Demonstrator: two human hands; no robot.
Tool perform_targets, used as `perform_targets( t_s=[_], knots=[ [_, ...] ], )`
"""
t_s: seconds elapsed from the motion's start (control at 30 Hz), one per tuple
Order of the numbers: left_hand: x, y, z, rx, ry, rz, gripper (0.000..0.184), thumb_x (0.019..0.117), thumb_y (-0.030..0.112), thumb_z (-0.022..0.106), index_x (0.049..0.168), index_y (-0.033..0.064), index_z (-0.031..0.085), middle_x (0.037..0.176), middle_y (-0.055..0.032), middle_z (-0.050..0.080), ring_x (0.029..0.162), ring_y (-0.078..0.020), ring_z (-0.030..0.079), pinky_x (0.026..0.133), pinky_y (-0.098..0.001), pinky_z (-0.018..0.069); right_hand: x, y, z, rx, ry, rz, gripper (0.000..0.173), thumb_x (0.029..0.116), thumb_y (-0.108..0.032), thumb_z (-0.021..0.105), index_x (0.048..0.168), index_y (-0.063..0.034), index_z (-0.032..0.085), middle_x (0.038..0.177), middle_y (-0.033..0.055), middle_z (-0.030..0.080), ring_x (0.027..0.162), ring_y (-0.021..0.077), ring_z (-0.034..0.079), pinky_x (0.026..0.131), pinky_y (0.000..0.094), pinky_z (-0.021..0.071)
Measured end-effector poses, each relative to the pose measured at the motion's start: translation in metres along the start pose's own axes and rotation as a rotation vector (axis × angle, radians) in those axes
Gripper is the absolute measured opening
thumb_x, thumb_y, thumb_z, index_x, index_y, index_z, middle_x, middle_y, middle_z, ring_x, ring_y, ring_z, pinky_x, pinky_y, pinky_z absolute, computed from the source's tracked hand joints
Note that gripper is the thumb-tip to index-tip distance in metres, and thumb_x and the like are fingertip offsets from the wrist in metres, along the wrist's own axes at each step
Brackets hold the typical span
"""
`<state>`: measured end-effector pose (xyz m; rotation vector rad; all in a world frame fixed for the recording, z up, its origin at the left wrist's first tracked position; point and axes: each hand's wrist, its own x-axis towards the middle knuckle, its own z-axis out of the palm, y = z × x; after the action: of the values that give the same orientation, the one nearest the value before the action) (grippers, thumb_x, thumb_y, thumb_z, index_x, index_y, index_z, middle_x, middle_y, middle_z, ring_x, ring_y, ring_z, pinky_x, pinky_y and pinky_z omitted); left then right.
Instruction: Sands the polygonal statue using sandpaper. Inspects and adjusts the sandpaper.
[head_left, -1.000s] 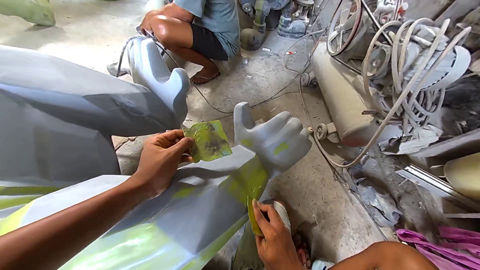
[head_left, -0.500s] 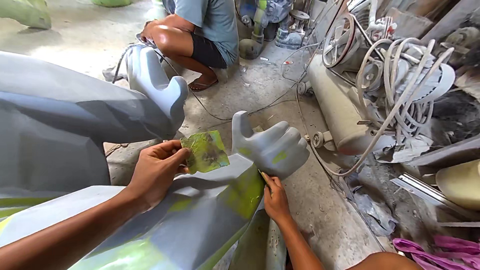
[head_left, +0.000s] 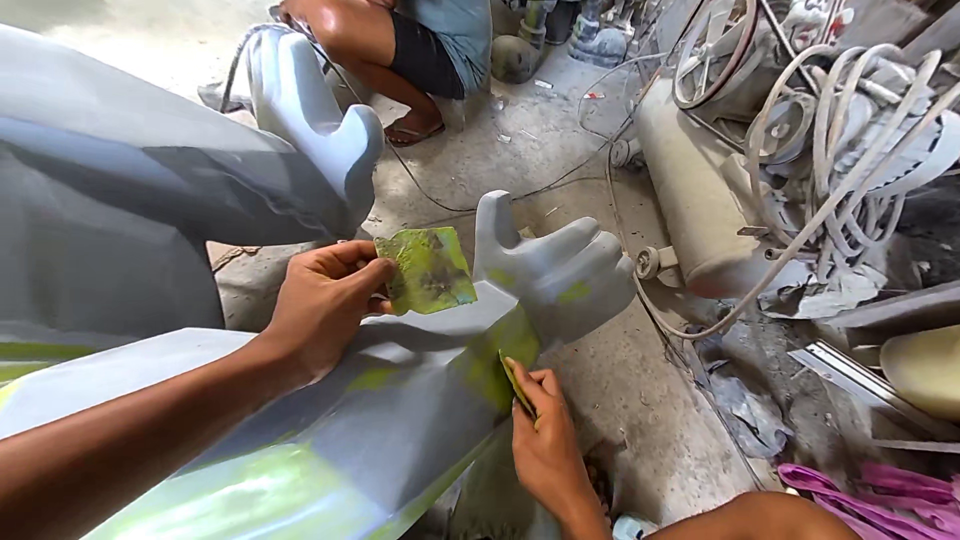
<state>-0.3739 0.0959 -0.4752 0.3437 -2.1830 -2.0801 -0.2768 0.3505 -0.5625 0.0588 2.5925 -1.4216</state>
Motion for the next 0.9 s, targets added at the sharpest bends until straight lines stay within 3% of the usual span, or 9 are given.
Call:
perform_targets(
  t_s=[0.2,0.33,0.47,0.53,0.67,0.8,0.9],
  knots=[
    [0.001,0.0,-0.001,0.005,-0.004,-0.005,0.013,0.1016,0.005,0.058,0.095,0.0062,0.069,0.078,-0.0042,0.067,0.062,-0.0114,0.064,0.057,-0.0254,0.0582,-0.042,-0.02,0.011,0.057,0.079,-0.083,0.055,0.0901,-0.004,0.057,0.141,-0.0211,0.065,0.121,0.0032,0.061,0.107,0.0097,0.061,0.087,0.0281,0.0575],
    [0.001,-0.001,-0.002,0.008,-0.002,0.002,0.013,0.1016,0.005,0.058,0.095,0.0064,0.069,0.079,-0.0043,0.067,0.063,-0.0115,0.065,0.058,-0.0261,0.0588,-0.056,-0.021,0.014,0.105,0.091,-0.109,0.056,0.0873,-0.001,0.057,0.14,-0.0186,0.066,0.124,0.0046,0.061,0.112,0.0108,0.06,0.091,0.0296,0.0574],
    [-0.001,-0.001,-0.001,-0.001,0.013,0.006,0.012,0.1016,0.005,0.059,0.095,0.0069,0.069,0.078,-0.0028,0.067,0.063,-0.0101,0.065,0.058,-0.025,0.0587,-0.062,-0.016,-0.004,0.245,-0.004,-0.166,0.046,0.095,-0.002,0.054,0.137,-0.0157,0.068,0.125,0.005,0.065,0.11,0.0112,0.063,0.091,0.0305,0.0578],
    [0.0,-0.001,-0.002,0.0,0.011,0.02,0.013,0.1014,0.005,0.059,0.093,0.0064,0.069,0.077,-0.0025,0.067,0.062,-0.0098,0.064,0.057,-0.0248,0.0585,-0.05,0.0,-0.014,0.344,0.081,-0.176,0.04,0.0961,-0.003,0.053,0.132,-0.0095,0.07,0.121,0.0065,0.068,0.11,0.0127,0.065,0.093,0.0324,0.0573],
    [0.001,-0.002,-0.003,0.042,0.011,0.012,0.011,0.102,0.006,0.058,0.095,0.0075,0.067,0.078,-0.001,0.066,0.063,-0.0089,0.064,0.059,-0.0259,0.0589,-0.004,0.045,-0.023,0.437,0.227,0.043,0.029,0.097,-0.013,0.054,0.114,0.002,0.071,0.112,0.0115,0.073,0.101,0.0125,0.07,0.092,0.032,0.0585],
    [0.0,0.0,-0.002,0.023,0.02,0.003,0.013,0.1018,0.006,0.058,0.092,0.0082,0.066,0.076,-0.0007,0.066,0.062,-0.0087,0.065,0.058,-0.025,0.0584,0.017,0.06,-0.015,0.411,0.097,0.173,0.028,0.1006,-0.019,0.056,0.114,0.0012,0.07,0.106,0.0111,0.074,0.097,0.0138,0.071,0.089,0.0329,0.0589],
    [0.004,-0.001,-0.003,0.016,0.006,0.021,0.015,0.1008,0.005,0.057,0.089,0.0074,0.065,0.075,-0.0012,0.066,0.062,-0.0088,0.065,0.058,-0.0249,0.0585,-0.005,0.053,-0.012,0.46,0.076,0.183,0.029,0.099,-0.018,0.058,0.116,0.0013,0.07,0.103,0.0104,0.075,0.095,0.0141,0.073,0.088,0.0337,0.0607]
  ],
)
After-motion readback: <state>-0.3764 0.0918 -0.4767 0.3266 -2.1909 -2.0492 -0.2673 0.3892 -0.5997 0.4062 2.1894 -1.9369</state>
